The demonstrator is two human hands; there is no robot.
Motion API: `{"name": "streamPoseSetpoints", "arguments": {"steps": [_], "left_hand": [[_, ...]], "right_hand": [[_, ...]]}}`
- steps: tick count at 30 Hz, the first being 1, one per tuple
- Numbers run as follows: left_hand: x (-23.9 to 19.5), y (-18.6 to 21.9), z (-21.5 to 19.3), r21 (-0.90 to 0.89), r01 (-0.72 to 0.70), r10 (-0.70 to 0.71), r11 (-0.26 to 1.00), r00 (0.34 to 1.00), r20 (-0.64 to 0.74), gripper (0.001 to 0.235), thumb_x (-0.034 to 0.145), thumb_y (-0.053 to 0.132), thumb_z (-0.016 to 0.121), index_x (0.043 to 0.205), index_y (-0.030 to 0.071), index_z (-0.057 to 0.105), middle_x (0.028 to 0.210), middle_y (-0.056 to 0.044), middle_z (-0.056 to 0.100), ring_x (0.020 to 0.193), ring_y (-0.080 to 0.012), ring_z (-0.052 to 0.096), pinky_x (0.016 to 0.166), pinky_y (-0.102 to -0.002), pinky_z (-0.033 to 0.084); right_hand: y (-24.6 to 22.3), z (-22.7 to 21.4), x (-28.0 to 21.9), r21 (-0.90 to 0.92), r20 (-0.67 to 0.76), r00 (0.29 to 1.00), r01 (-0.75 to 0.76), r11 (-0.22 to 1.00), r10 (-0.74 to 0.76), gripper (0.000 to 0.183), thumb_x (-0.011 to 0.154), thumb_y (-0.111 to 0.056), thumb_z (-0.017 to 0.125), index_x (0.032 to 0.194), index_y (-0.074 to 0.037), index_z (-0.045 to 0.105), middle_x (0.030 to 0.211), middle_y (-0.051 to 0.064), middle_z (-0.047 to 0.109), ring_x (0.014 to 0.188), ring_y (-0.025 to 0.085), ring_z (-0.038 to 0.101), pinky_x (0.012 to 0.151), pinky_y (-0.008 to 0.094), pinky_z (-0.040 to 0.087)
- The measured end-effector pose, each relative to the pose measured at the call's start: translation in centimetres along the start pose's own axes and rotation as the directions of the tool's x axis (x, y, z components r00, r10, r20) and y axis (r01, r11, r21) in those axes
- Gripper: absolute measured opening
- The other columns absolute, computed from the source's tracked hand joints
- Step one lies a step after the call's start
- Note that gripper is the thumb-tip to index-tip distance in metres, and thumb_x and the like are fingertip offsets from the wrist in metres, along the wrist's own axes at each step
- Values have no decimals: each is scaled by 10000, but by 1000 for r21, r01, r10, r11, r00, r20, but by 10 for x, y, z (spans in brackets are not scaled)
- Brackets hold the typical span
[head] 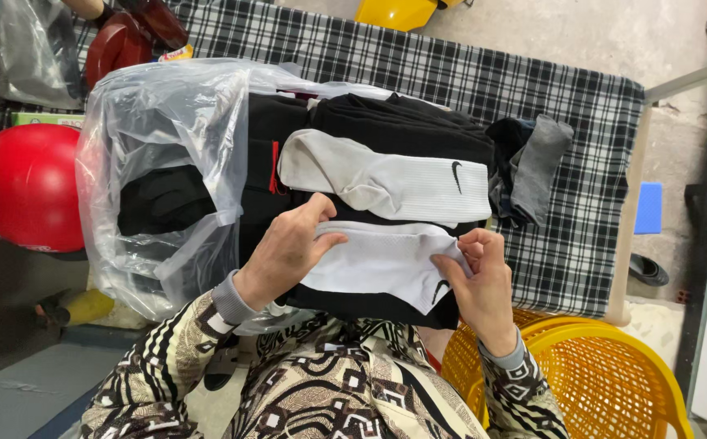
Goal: The person folds multiple pairs of socks and places them into a clear plastic bag on a checkered table. The person handles white, gray, and dark socks, folding each pair and stacking them before bagging the collection.
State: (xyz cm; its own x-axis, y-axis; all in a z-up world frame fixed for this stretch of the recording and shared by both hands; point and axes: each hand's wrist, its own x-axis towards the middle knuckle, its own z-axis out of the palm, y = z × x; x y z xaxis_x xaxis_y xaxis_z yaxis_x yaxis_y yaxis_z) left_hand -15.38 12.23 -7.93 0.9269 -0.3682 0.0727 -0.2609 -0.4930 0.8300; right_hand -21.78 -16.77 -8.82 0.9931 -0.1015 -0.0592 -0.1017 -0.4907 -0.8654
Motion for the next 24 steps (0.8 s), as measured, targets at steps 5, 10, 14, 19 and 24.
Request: {"name": "streamPoseSetpoints", "arguments": {"steps": [5,10,14,19,24], "left_hand": [[-1,-4,4,120,156,-166,980,982,84,325,888,226,795,970,15,563,758,-162,696,680,-289,709,604,-374,536],[-8,3,14,511,-129,183,850,982,-56,268,903,144,772,1067,6,612,1096,-164,639,1018,-309,619,825,-420,517],[-9,18,18,493,-533,467,688,845,261,390,775,114,730,1152,72,638,1303,-108,586,1250,-291,555,1025,-486,476],[17,46,8,240,-493,448,836,867,218,300,852,137,742,1123,43,655,1208,-116,642,1117,-293,628,935,-449,506],[85,78,36,-125,-574,588,809,791,171,261,929,135,735,1145,25,637,1120,-124,679,1002,-303,703,834,-378,571]], "right_hand": [[1,-1,3,-22,-6,1000,12,1000,-13,379,903,-21,753,1111,-13,436,826,78,694,735,60,679,604,208,534],[4,9,0,-437,-172,964,110,892,-203,437,825,-149,856,1056,-4,513,882,138,580,621,173,568,556,310,482],[40,0,5,-306,-25,928,346,887,-371,190,906,-97,773,1004,-30,625,917,59,627,723,151,631,597,294,516],[171,-68,62,-163,-510,858,-38,986,-52,155,1004,-156,729,990,-11,676,924,75,654,787,188,625,701,321,500],[312,-98,93,-354,-677,729,-437,827,96,505,936,-415,827,1073,51,690,956,186,647,851,362,626,743,476,504]]}}
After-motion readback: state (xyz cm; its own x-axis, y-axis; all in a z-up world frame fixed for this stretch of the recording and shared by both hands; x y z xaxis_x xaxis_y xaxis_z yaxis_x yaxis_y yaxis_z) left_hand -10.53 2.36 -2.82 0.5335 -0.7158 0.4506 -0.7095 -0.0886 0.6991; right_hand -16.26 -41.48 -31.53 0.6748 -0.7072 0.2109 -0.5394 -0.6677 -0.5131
